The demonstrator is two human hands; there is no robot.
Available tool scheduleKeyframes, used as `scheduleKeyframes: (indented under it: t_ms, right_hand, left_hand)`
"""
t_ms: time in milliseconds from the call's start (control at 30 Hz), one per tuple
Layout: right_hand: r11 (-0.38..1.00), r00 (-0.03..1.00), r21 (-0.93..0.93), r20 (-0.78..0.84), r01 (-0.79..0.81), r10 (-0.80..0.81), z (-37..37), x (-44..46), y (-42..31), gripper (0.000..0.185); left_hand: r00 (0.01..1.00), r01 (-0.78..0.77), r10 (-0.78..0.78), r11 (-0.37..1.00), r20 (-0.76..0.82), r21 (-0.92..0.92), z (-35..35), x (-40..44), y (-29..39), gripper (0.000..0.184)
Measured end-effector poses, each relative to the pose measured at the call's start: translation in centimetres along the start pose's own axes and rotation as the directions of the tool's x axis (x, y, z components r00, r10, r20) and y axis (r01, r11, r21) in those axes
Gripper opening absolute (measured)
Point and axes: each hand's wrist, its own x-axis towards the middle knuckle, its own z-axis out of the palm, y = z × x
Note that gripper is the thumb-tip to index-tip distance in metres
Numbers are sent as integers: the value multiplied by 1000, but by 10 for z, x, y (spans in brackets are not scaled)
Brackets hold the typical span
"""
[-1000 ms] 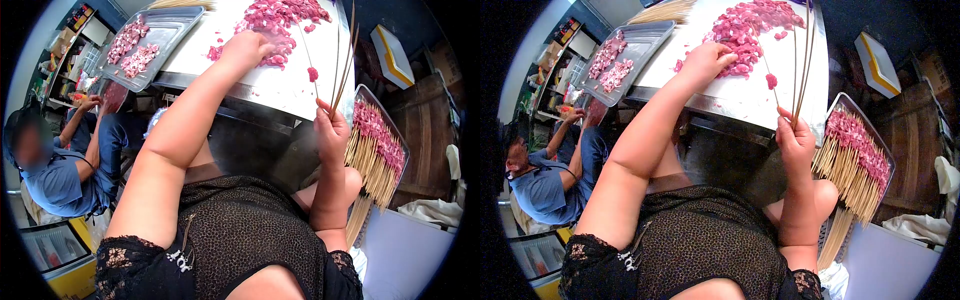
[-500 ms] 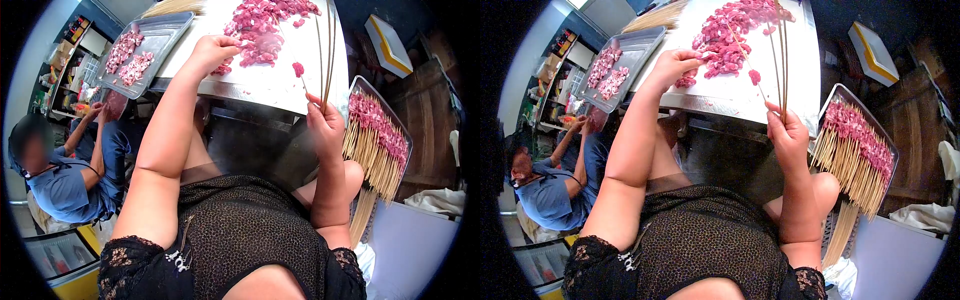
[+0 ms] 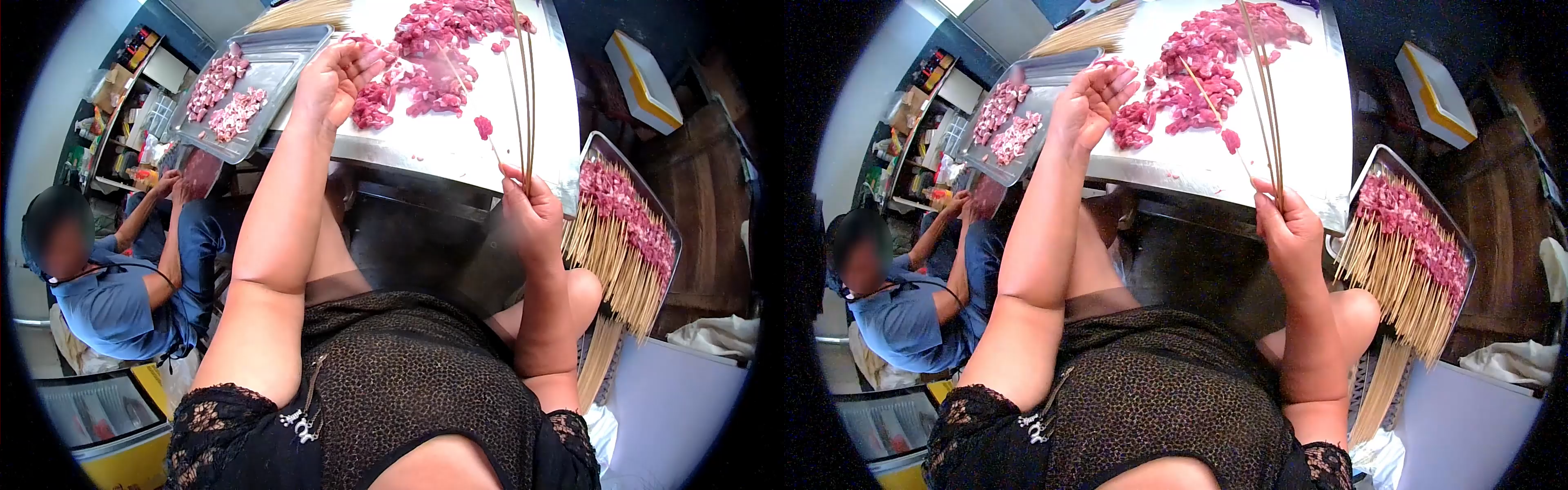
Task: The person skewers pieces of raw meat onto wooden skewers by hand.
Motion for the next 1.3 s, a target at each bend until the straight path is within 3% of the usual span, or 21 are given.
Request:
scheduleKeyframes:
  t_ms: [100,367,433,467,600,700,767,800,833,867,900,967,1000,1100,1133,1167,1200,1233,1267,1300]
  right_hand:
    - [1000,1000,-6,-6,11,-11,2,-1,-1,23]
    - [999,1000,-28,9,17,-17,2,0,0,23]
    - [999,1000,-34,9,16,-16,3,0,-1,23]
    - [999,1000,-40,8,11,-11,4,0,-2,23]
    - [999,1000,-43,12,8,-7,4,1,-3,22]
    - [1000,1000,-21,17,19,-19,3,2,-2,23]
    - [999,1000,-24,18,21,-21,1,2,-1,22]
    - [999,1000,-25,18,22,-22,1,2,-1,22]
    - [1000,1000,-24,15,20,-19,1,1,-1,22]
    - [999,1000,-27,15,19,-19,1,1,-2,22]
    - [999,1000,-31,15,20,-19,1,0,-2,22]
    - [999,1000,-35,12,22,-21,0,0,-2,22]
    - [999,1000,-40,13,27,-26,0,0,-2,22]
    - [998,998,-41,3,57,-57,1,-1,-3,22]
    - [998,998,-41,0,57,-57,1,-2,-5,22]
    - [997,999,-50,4,51,-51,1,-2,-7,22]
    - [997,999,-60,10,45,-45,1,-3,-9,21]
    - [997,999,-61,9,45,-44,2,-4,-9,21]
    - [996,999,-75,12,40,-39,2,-4,-8,21]
    - [995,999,-90,17,34,-33,3,-5,-8,21]
  left_hand:
    - [999,-20,18,997,-27,-69,-5,8,-2,19]
    - [987,-136,132,990,-89,-38,-10,8,3,14]
    - [990,-128,135,981,-36,149,-13,7,0,16]
    - [996,-84,83,982,13,172,-14,7,-2,19]
    - [990,-140,135,939,35,314,4,-4,-11,35]
    - [982,-168,121,906,143,388,6,-6,-11,36]
    - [986,-157,107,862,130,482,5,-7,-11,33]
    - [946,-322,226,623,230,713,6,-9,-10,33]
    - [884,-445,297,298,361,844,6,-10,-11,32]
    - [818,-516,360,117,448,848,4,-12,-12,32]
    - [819,-517,357,118,449,848,2,-12,-10,32]
    - [727,-467,356,-370,587,803,-5,-11,-4,29]
    - [727,-468,356,-370,588,802,-8,-11,0,29]
    - [916,-144,255,-510,309,848,-12,-14,12,16]
    - [922,-113,230,-609,311,785,-14,-18,14,28]
    - [922,-116,227,-609,312,785,-12,-20,15,28]
    - [994,-31,87,-366,67,930,-7,-22,18,33]
    - [983,126,-119,-120,-140,985,-5,-24,20,38]
    - [944,230,-299,283,-142,931,-9,-25,17,42]
    - [943,232,-299,286,-144,930,-9,-25,13,42]
